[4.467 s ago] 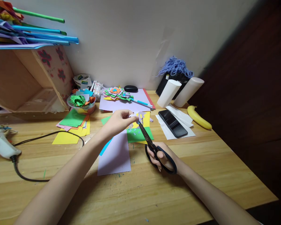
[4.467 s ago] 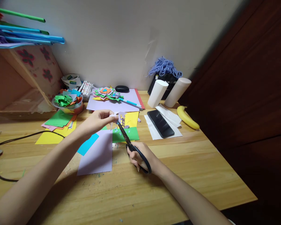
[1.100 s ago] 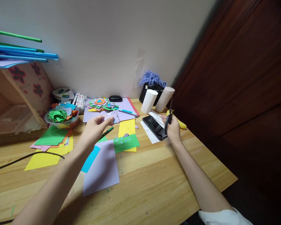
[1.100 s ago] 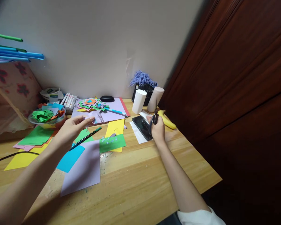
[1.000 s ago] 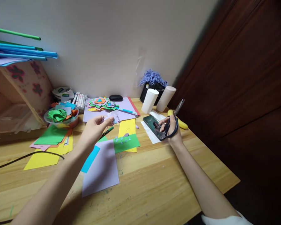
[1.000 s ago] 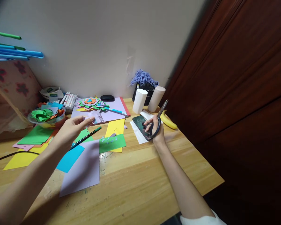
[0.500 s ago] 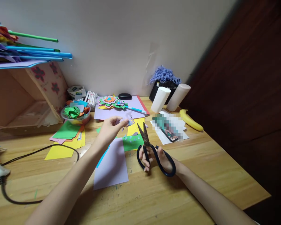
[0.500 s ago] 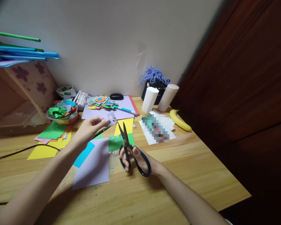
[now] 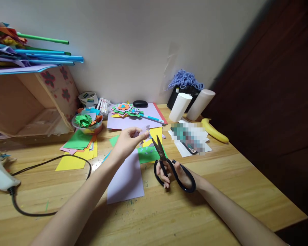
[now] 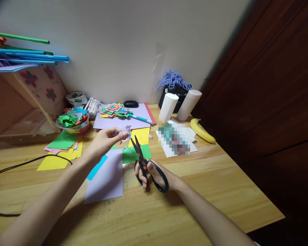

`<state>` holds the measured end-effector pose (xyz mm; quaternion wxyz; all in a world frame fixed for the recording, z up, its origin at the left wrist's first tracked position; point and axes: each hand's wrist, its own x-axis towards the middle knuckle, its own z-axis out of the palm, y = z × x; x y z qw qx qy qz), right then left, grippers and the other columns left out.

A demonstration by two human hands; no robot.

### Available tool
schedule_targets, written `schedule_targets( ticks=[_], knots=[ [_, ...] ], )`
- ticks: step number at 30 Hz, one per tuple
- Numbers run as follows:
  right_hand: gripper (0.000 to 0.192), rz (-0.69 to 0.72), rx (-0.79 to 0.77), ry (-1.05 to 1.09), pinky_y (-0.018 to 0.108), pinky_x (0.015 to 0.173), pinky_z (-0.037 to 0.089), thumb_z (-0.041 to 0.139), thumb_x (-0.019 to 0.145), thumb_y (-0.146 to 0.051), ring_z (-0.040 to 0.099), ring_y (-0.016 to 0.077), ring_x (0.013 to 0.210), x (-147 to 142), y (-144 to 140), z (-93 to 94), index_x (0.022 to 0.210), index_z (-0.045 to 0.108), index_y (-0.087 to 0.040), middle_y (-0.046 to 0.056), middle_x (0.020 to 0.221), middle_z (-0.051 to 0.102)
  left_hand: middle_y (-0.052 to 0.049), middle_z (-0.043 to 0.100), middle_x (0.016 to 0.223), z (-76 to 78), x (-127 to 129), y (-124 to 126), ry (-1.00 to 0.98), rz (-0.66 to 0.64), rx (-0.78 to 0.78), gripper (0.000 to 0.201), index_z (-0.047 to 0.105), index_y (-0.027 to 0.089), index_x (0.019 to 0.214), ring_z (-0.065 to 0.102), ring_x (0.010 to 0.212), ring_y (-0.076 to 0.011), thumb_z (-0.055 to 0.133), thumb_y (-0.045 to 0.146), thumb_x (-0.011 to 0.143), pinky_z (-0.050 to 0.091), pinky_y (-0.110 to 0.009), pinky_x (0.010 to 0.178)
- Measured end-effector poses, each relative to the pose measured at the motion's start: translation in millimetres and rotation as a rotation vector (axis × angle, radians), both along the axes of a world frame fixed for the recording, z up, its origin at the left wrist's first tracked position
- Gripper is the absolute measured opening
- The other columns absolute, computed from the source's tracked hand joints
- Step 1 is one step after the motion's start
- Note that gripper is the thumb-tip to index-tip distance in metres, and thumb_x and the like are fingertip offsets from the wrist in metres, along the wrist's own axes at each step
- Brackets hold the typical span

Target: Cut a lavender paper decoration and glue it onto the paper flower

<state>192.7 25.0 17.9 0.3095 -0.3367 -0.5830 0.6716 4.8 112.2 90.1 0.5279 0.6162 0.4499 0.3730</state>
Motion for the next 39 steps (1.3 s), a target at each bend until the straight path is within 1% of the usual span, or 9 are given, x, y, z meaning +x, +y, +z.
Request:
schedule_targets(
  ticks=[3, 5, 8, 10, 14, 23, 27, 33, 39],
  knots=[
    [0.07, -0.138, 0.099, -0.088, 0.027, 0.049, 0.041, 0.036, 0.069, -0.082, 0.047, 0.0132, 0.049, 8, 6, 9.7, 0.089, 0.051, -0.017, -0.002, 0.06, 0.047, 0.0, 0.061, 0.066, 0.4, -2, 2, 0.003, 0.023, 0.009, 0.03, 0.062, 0.014, 0.069, 0.052, 0.063, -0.0115, 0.068, 0.043, 0.066, 0.038, -0.024, 0.062],
    [0.051, -0.433, 0.207, -0.252, 0.023, 0.047, 0.036, 0.053, 0.072, -0.069, 0.044, 0.0111, 0.048, 30, 16, 18.3, 0.081, 0.049, -0.018, -0.003, 0.059, 0.046, -0.001, 0.062, 0.069, 2.2, -3, 3, 0.027, 0.033, 0.012, 0.029, 0.063, 0.014, 0.07, 0.053, 0.065, -0.012, 0.067, 0.043, 0.067, 0.039, -0.025, 0.064],
    [0.048, -0.955, 0.33, -0.516, 0.023, 0.05, 0.036, 0.071, 0.06, -0.058, 0.045, 0.0122, 0.054, 86, 35, 27.9, 0.068, 0.045, -0.02, -0.003, 0.062, 0.045, -0.001, 0.062, 0.069, 5.4, -2, 2, 0.043, 0.042, 0.001, 0.03, 0.062, 0.015, 0.068, 0.054, 0.065, -0.0129, 0.069, 0.044, 0.065, 0.039, -0.025, 0.064],
    [0.048, -1.087, 0.271, -0.777, 0.024, 0.048, 0.033, 0.075, 0.052, -0.056, 0.042, 0.0122, 0.053, 127, 44, 29.4, 0.061, 0.044, -0.02, -0.004, 0.057, 0.043, -0.001, 0.063, 0.07, 6.4, -2, 1, 0.026, 0.043, -0.013, 0.031, 0.062, 0.015, 0.068, 0.055, 0.067, -0.0135, 0.072, 0.044, 0.062, 0.039, -0.025, 0.065],
    [0.043, -0.955, 0.046, -1.244, 0.026, 0.051, 0.035, 0.074, 0.052, -0.054, 0.046, 0.0145, 0.055, 170, 54, 21.6, 0.058, 0.049, -0.018, -0.001, 0.055, 0.048, -0.001, 0.065, 0.07, 5.4, -1, 0, 0.021, 0.013, -0.021, 0.031, 0.064, 0.016, 0.069, 0.056, 0.069, -0.0148, 0.071, 0.045, 0.062, 0.039, -0.025, 0.066],
    [0.043, -0.848, -0.023, -1.328, 0.026, 0.051, 0.037, 0.076, 0.049, -0.049, 0.054, 0.0188, 0.06, 159, 71, 4.8, 0.066, 0.059, -0.013, 0.006, 0.063, 0.058, -0.003, 0.065, 0.076, 7.9, -2, -2, 0.06, -0.002, -0.032, 0.033, 0.063, 0.016, 0.075, 0.057, 0.074, -0.0162, 0.068, 0.047, 0.066, 0.038, -0.026, 0.069],
    [0.037, -0.83, -0.046, -1.315, 0.026, 0.052, 0.038, 0.076, 0.053, -0.046, 0.056, 0.0199, 0.062, 162, 75, 1.3, 0.063, 0.06, -0.014, 0.007, 0.062, 0.059, -0.003, 0.066, 0.079, 8.9, -3, -2, 0.06, 0.004, -0.036, 0.034, 0.064, 0.016, 0.078, 0.057, 0.076, -0.0161, 0.067, 0.048, 0.067, 0.037, -0.025, 0.069],
    [0.042, -0.944, -0.007, -1.179, 0.027, 0.05, 0.038, 0.079, 0.046, -0.049, 0.053, 0.0191, 0.054, 161, 72, 4.8, 0.054, 0.055, -0.016, 0.004, 0.053, 0.054, -0.002, 0.066, 0.077, 11.3, -2, -3, 0.037, 0.009, -0.044, 0.032, 0.063, 0.016, 0.075, 0.056, 0.074, -0.0153, 0.069, 0.046, 0.065, 0.037, -0.024, 0.066],
    [0.052, -1.172, 0.2, -0.88, 0.023, 0.046, 0.035, 0.051, 0.072, -0.069, 0.044, 0.0111, 0.051, 154, 60, 19.6, 0.065, 0.047, -0.018, -0.001, 0.059, 0.047, -0.002, 0.066, 0.073, 9.4, -3, -1, 0.043, 0.035, -0.024, 0.033, 0.063, 0.016, 0.07, 0.056, 0.071, -0.0149, 0.07, 0.047, 0.062, 0.038, -0.024, 0.067]
  ],
)
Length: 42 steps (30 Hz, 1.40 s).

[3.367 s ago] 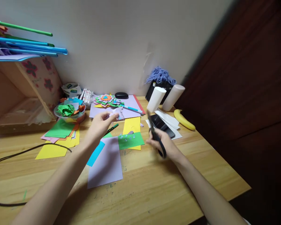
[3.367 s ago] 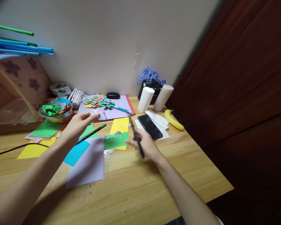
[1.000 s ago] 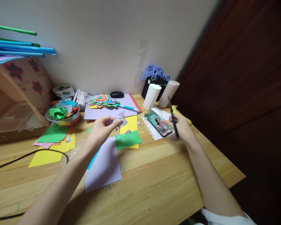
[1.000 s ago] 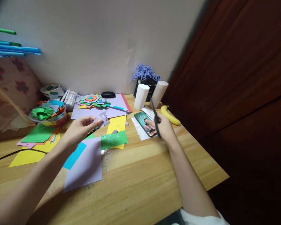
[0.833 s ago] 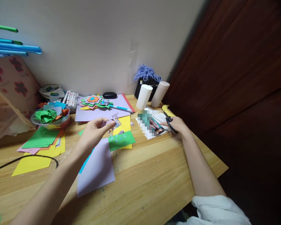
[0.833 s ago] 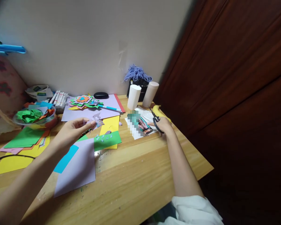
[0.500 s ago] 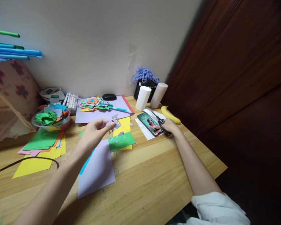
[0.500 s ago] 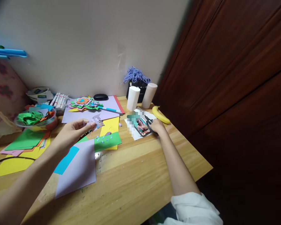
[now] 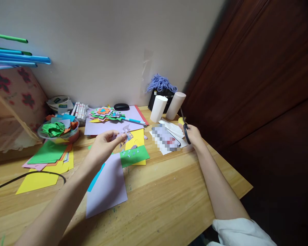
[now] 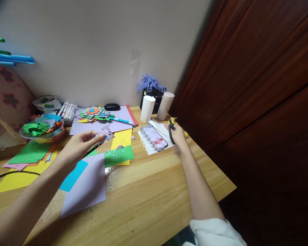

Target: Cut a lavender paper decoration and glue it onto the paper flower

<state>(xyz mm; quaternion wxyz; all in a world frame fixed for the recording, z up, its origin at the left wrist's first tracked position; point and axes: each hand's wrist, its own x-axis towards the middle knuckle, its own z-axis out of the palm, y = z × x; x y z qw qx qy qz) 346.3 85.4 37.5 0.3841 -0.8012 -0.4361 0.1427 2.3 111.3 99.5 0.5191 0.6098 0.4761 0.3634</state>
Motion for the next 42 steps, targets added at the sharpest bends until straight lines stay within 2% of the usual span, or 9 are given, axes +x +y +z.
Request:
schedule_targets(
  ticks=[4, 7, 10, 12, 15, 18, 24, 34, 42],
  knots=[
    [0.052, 0.122, 0.336, 0.362, 0.02, 0.04, 0.034, 0.055, 0.07, -0.07, 0.038, 0.0076, 0.045, -18, -5, 7.2, 0.067, 0.042, -0.02, -0.004, 0.058, 0.042, -0.002, 0.066, 0.072, -5.2, -1, 2, 0.011, -0.019, 0.017, 0.032, 0.064, 0.016, 0.07, 0.057, 0.072, -0.0154, 0.068, 0.048, 0.065, 0.039, -0.025, 0.069],
    [0.058, 0.326, 0.39, 0.619, 0.021, 0.044, 0.041, 0.043, 0.07, -0.078, 0.044, 0.0088, 0.045, -43, -8, 12.0, 0.07, 0.045, -0.02, -0.003, 0.058, 0.044, -0.002, 0.065, 0.072, -7.9, -1, 3, 0.024, -0.015, 0.015, 0.031, 0.064, 0.016, 0.07, 0.057, 0.074, -0.0156, 0.067, 0.046, 0.067, 0.039, -0.026, 0.071],
    [0.075, 0.59, 0.235, 0.837, 0.028, 0.05, 0.048, 0.026, 0.062, -0.089, 0.052, 0.0137, 0.049, -74, -15, 13.8, 0.073, 0.05, -0.018, 0.0, 0.058, 0.049, -0.002, 0.065, 0.073, -8.8, 0, 3, 0.02, -0.002, 0.003, 0.029, 0.063, 0.016, 0.071, 0.057, 0.074, -0.0152, 0.067, 0.045, 0.067, 0.039, -0.025, 0.071],
    [0.081, 0.766, 0.098, 0.909, 0.031, 0.057, 0.051, 0.024, 0.062, -0.089, 0.056, 0.0162, 0.055, -93, -23, 10.5, 0.081, 0.054, -0.016, 0.002, 0.062, 0.053, -0.002, 0.064, 0.072, -9.7, 0, 4, 0.014, 0.004, 0.009, 0.029, 0.062, 0.016, 0.069, 0.057, 0.072, -0.0152, 0.068, 0.044, 0.066, 0.039, -0.025, 0.069],
    [0.087, 1.06, -0.085, 0.93, 0.034, 0.065, 0.05, 0.028, 0.061, -0.088, 0.06, 0.0182, 0.063, -115, -37, -0.6, 0.093, 0.057, -0.013, 0.004, 0.069, 0.056, -0.002, 0.064, 0.071, -13.1, 0, 6, 0.02, 0.004, 0.035, 0.029, 0.062, 0.016, 0.068, 0.056, 0.069, -0.0149, 0.068, 0.044, 0.066, 0.039, -0.025, 0.066],
    [0.087, 1.215, -0.2, 0.901, 0.034, 0.063, 0.05, 0.025, 0.066, -0.085, 0.059, 0.0171, 0.062, -126, -48, -10.5, 0.098, 0.056, -0.011, 0.004, 0.07, 0.055, -0.002, 0.063, 0.07, -17.7, 0, 8, 0.013, 0.013, 0.039, 0.029, 0.062, 0.015, 0.069, 0.054, 0.067, -0.0141, 0.069, 0.043, 0.065, 0.038, -0.025, 0.064],
    [0.088, 1.248, -0.355, 0.808, 0.028, 0.052, 0.048, 0.021, 0.065, -0.086, 0.056, 0.0147, 0.052, -132, -56, -12.8, 0.089, 0.058, -0.011, 0.003, 0.062, 0.054, -0.001, 0.062, 0.063, -19.7, 1, 8, -0.04, -0.025, 0.035, 0.026, 0.062, 0.016, 0.069, 0.053, 0.064, -0.0137, 0.068, 0.041, 0.066, 0.039, -0.026, 0.063],
    [0.084, 1.225, -0.38, 0.874, 0.027, 0.049, 0.048, 0.023, 0.062, -0.088, 0.052, 0.0135, 0.049, -139, -56, -16.5, 0.083, 0.055, -0.014, 0.0, 0.057, 0.05, 0.0, 0.061, 0.065, -10.9, 5, 2, -0.003, -0.057, -0.003, 0.032, 0.06, 0.015, 0.066, 0.053, 0.062, -0.0125, 0.072, 0.044, 0.059, 0.038, -0.025, 0.061],
    [0.086, 1.216, -0.35, 0.924, 0.028, 0.049, 0.047, 0.022, 0.059, -0.089, 0.051, 0.0127, 0.048, -142, -55, -15.9, 0.082, 0.055, -0.013, -0.001, 0.057, 0.049, 0.0, 0.063, 0.065, -15.3, 9, -1, -0.023, -0.084, -0.043, 0.032, 0.06, 0.015, 0.066, 0.054, 0.061, -0.0117, 0.075, 0.042, 0.058, 0.041, -0.025, 0.062]
  ],
)
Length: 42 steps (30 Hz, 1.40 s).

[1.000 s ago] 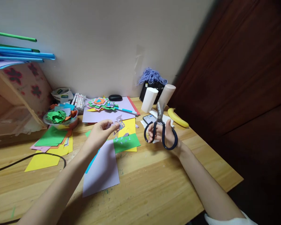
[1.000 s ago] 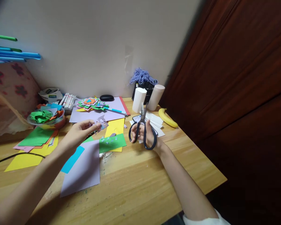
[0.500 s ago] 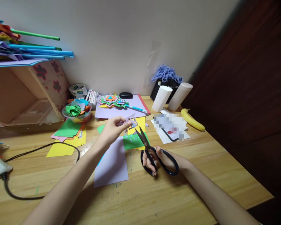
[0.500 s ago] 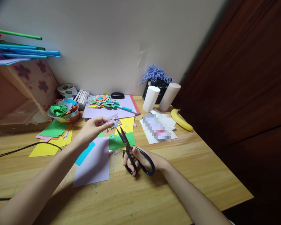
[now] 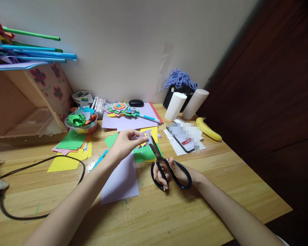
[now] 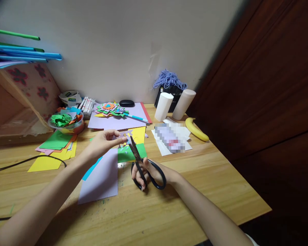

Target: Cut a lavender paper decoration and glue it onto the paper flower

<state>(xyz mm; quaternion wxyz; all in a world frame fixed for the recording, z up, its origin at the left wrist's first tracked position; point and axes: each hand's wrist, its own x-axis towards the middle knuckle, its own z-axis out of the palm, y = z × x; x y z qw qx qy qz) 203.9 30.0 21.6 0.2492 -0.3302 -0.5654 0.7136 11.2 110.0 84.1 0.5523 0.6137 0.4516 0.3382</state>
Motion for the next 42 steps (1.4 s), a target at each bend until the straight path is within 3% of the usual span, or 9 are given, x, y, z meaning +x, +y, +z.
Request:
schedule_targets(
  ticks=[13, 29, 42],
  knots=[
    [0.09, -0.013, -0.045, 0.029, 0.031, 0.055, 0.048, 0.021, 0.059, -0.09, 0.051, 0.0139, 0.051, -3, -1, -5.0, 0.088, 0.056, -0.012, 0.001, 0.06, 0.05, -0.001, 0.063, 0.067, -4.2, 4, -3, -0.025, 0.003, -0.043, 0.031, 0.058, 0.015, 0.066, 0.054, 0.059, -0.0115, 0.075, 0.04, 0.057, 0.042, -0.025, 0.06],
    [0.088, -0.027, -0.047, 0.034, 0.029, 0.054, 0.047, 0.021, 0.061, -0.089, 0.052, 0.0135, 0.051, -5, -3, -2.2, 0.086, 0.056, -0.012, 0.0, 0.059, 0.049, 0.002, 0.06, 0.062, -8.1, 3, -2, -0.042, 0.004, 0.035, 0.029, 0.058, 0.016, 0.065, 0.053, 0.058, -0.0111, 0.071, 0.041, 0.063, 0.04, -0.025, 0.06],
    [0.083, -0.041, -0.085, 0.074, 0.031, 0.056, 0.048, 0.019, 0.059, -0.088, 0.054, 0.014, 0.052, 2, -3, -21.6, 0.082, 0.05, -0.015, -0.003, 0.057, 0.046, 0.0, 0.063, 0.065, -9.3, 4, -3, -0.064, -0.001, -0.013, 0.028, 0.057, 0.016, 0.064, 0.055, 0.06, -0.0114, 0.073, 0.038, 0.06, 0.042, -0.025, 0.061]
  ],
)
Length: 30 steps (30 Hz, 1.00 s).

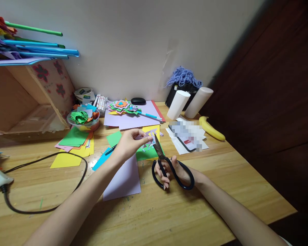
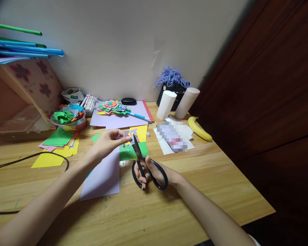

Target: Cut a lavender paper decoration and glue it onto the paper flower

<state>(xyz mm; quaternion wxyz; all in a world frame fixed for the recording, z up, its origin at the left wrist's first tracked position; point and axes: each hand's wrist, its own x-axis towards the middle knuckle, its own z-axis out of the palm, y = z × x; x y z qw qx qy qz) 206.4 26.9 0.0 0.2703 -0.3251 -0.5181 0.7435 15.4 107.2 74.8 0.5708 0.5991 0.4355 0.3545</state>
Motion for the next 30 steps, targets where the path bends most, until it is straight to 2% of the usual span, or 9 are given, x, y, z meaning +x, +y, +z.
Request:
schedule_targets(
  ticks=[7, 12, 15, 18, 26, 30],
  knots=[
    [0.086, 0.022, -0.008, 0.003, 0.031, 0.057, 0.049, 0.016, 0.062, -0.087, 0.054, 0.0146, 0.053, 0, 0, 2.8, 0.089, 0.051, -0.014, -0.002, 0.057, 0.047, -0.001, 0.062, 0.065, 0.2, -2, 2, 0.027, -0.026, 0.003, 0.029, 0.056, 0.016, 0.066, 0.054, 0.059, -0.0114, 0.073, 0.039, 0.06, 0.04, -0.025, 0.059],
    [0.084, 0.029, -0.023, -0.006, 0.031, 0.058, 0.049, 0.017, 0.063, -0.087, 0.053, 0.0138, 0.053, 3, 0, 7.2, 0.088, 0.051, -0.014, -0.002, 0.058, 0.047, 0.001, 0.058, 0.061, 5.9, -7, 6, 0.094, 0.069, 0.126, 0.033, 0.056, 0.016, 0.063, 0.05, 0.057, -0.0114, 0.072, 0.045, 0.06, 0.037, -0.025, 0.055],
    [0.082, 0.02, -0.04, 0.016, 0.032, 0.057, 0.05, 0.019, 0.061, -0.088, 0.05, 0.0127, 0.05, 4, 1, 8.7, 0.082, 0.049, -0.015, -0.003, 0.056, 0.046, 0.001, 0.057, 0.061, 3.3, -10, 10, 0.151, 0.167, 0.233, 0.03, 0.058, 0.015, 0.066, 0.048, 0.057, -0.0108, 0.069, 0.043, 0.064, 0.035, -0.024, 0.054],
    [0.08, 0.019, -0.039, 0.037, 0.032, 0.055, 0.05, 0.023, 0.06, -0.089, 0.048, 0.0117, 0.047, 4, 2, 9.2, 0.079, 0.048, -0.015, -0.004, 0.054, 0.044, 0.0, 0.058, 0.064, 0.5, -11, 12, 0.149, 0.221, 0.261, 0.025, 0.058, 0.015, 0.068, 0.049, 0.058, -0.0108, 0.068, 0.038, 0.066, 0.035, -0.023, 0.055],
    [0.081, 0.035, -0.041, -0.008, 0.029, 0.055, 0.049, 0.02, 0.058, -0.089, 0.052, 0.012, 0.048, 3, 1, 7.9, 0.079, 0.048, -0.016, -0.004, 0.056, 0.045, 0.0, 0.058, 0.061, 8.2, -6, 6, 0.057, 0.088, 0.133, 0.032, 0.057, 0.015, 0.063, 0.05, 0.055, -0.01, 0.071, 0.043, 0.062, 0.037, -0.022, 0.052],
    [0.082, 0.036, -0.042, -0.003, 0.028, 0.055, 0.049, 0.02, 0.057, -0.089, 0.053, 0.0119, 0.048, 2, 0, 11.0, 0.078, 0.048, -0.015, -0.003, 0.056, 0.045, 0.001, 0.058, 0.06, 3.3, -4, 5, 0.016, 0.066, 0.119, 0.032, 0.056, 0.015, 0.062, 0.05, 0.056, -0.0096, 0.073, 0.041, 0.061, 0.038, -0.021, 0.054]
  ],
)
